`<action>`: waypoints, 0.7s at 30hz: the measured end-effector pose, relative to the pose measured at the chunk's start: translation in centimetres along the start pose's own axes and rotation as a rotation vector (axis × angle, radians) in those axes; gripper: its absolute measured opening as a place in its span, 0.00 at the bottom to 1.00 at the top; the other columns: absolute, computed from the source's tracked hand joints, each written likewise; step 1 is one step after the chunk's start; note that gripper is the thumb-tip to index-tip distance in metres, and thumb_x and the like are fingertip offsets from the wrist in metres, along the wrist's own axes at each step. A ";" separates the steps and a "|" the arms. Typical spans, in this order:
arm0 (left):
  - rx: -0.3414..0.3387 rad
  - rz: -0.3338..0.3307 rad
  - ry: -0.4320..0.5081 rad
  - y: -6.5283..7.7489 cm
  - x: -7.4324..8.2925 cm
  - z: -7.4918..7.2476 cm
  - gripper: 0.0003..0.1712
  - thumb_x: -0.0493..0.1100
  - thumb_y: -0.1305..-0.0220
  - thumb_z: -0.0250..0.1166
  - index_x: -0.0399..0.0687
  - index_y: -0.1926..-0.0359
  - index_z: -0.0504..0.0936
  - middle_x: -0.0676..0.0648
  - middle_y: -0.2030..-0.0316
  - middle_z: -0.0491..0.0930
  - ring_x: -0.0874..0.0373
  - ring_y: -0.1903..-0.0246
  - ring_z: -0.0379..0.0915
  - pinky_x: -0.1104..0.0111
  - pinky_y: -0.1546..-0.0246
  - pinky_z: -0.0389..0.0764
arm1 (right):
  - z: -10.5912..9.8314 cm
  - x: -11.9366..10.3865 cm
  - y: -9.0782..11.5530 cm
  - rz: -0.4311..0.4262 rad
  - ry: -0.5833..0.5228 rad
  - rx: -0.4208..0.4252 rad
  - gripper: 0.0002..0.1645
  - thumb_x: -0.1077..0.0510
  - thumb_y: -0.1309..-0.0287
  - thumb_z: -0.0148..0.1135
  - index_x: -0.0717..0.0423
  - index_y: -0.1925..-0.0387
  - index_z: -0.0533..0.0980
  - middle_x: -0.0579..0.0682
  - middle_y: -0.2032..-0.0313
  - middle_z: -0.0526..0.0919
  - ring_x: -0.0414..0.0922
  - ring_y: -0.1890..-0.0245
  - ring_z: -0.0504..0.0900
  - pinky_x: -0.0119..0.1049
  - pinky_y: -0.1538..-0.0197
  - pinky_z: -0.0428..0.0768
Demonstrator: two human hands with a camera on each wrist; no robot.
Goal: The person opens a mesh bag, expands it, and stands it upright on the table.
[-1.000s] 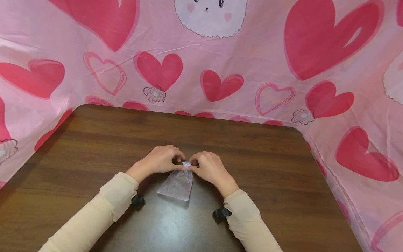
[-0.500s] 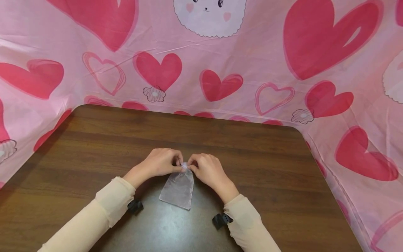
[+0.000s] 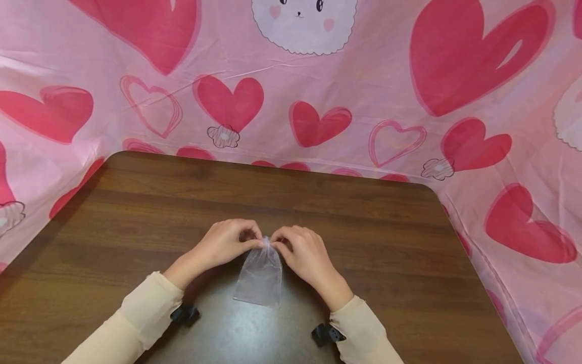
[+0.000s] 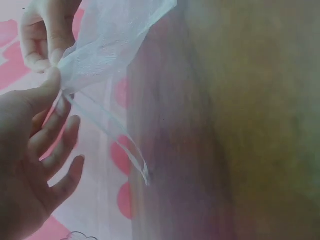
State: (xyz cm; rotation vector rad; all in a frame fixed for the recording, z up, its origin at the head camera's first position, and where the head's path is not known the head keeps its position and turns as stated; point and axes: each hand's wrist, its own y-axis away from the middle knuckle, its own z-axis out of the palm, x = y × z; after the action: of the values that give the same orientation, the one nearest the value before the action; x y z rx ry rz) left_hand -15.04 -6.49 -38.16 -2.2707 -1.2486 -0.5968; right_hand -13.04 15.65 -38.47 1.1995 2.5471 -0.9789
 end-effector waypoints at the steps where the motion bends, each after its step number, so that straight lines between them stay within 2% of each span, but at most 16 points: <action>1: 0.014 0.006 0.006 0.2 0.1 0.0 0.05 0.53 0.42 0.73 0.66 0.67 0.83 0.66 0.76 0.77 0.70 0.73 0.72 0.66 0.68 0.72 | -0.1 -0.1 0.1 -0.002 -0.009 0.017 0.09 0.59 0.48 0.75 0.48 0.65 0.82 0.39 0.70 0.82 0.41 0.74 0.77 0.34 0.70 0.74; 7: 0.110 0.064 0.024 1.2 0.8 -0.3 0.06 0.52 0.42 0.73 0.65 0.67 0.83 0.66 0.73 0.77 0.67 0.70 0.74 0.67 0.68 0.73 | -0.6 -0.6 0.7 0.054 -0.061 0.096 0.15 0.61 0.50 0.76 0.52 0.59 0.82 0.43 0.67 0.85 0.39 0.66 0.83 0.43 0.64 0.81; 15: 0.218 0.177 0.038 1.8 1.5 -0.6 0.07 0.48 0.44 0.75 0.61 0.68 0.82 0.64 0.71 0.80 0.68 0.69 0.76 0.69 0.69 0.74 | -1.2 -1.7 1.0 0.161 -0.239 0.064 0.08 0.62 0.46 0.73 0.51 0.63 0.84 0.41 0.66 0.86 0.37 0.64 0.83 0.49 0.59 0.82; 21: 0.246 0.225 0.053 2.0 1.9 -0.7 0.08 0.47 0.44 0.75 0.60 0.68 0.82 0.64 0.71 0.80 0.69 0.69 0.75 0.70 0.70 0.74 | -1.3 -2.1 1.0 0.182 -0.367 0.086 0.07 0.63 0.45 0.72 0.52 0.64 0.84 0.42 0.66 0.87 0.38 0.65 0.83 0.47 0.60 0.81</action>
State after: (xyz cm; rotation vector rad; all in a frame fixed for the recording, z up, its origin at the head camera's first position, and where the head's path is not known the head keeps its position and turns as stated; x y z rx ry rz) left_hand -12.49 -6.57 -36.87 -2.1352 -0.9661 -0.3950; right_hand -10.70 15.63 -37.10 1.1267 2.0960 -1.1528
